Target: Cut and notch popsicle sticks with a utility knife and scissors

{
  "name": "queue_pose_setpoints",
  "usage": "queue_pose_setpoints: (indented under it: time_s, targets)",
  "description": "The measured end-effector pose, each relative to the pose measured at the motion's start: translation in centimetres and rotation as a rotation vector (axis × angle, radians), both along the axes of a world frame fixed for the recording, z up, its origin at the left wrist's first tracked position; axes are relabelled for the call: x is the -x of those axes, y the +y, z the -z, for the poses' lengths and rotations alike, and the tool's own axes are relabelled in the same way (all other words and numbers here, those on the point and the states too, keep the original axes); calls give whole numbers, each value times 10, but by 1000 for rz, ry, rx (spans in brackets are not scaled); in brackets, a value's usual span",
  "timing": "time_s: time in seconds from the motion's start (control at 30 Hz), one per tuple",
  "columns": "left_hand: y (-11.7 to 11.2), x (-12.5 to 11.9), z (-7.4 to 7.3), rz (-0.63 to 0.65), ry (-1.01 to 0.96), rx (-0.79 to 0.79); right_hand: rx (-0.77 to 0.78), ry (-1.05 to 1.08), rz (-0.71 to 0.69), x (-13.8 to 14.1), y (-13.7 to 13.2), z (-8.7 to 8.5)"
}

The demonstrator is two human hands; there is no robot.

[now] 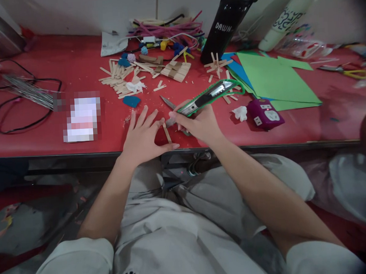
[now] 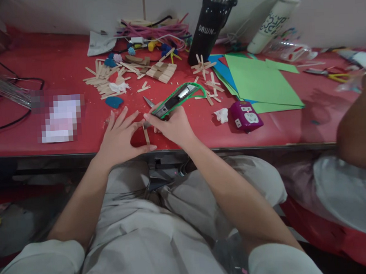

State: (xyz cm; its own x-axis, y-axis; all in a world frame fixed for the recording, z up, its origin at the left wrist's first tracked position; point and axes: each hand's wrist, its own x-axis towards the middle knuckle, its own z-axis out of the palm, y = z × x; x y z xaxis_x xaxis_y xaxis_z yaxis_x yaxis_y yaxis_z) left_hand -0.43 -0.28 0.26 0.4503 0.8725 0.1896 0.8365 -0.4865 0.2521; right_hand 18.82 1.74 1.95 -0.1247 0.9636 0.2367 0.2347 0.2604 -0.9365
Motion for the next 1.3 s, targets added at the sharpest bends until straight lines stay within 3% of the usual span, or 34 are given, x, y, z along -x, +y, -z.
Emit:
queue_pose_setpoints:
  time_s: [0.23,0.53,1.13,1.3]
  targets:
    - [0,2,4,16,0,-44,-158,-147,18,0,-2,8]
    - [1,2,1,15,1,6,-66,-151,-88,-4,3,9]
    - [1,2,-2,17,-8,44,-129,-189,-184,-9,7,8]
    - [2,3,-1,15,-11,61,-84,-265,-307,-15,11,3]
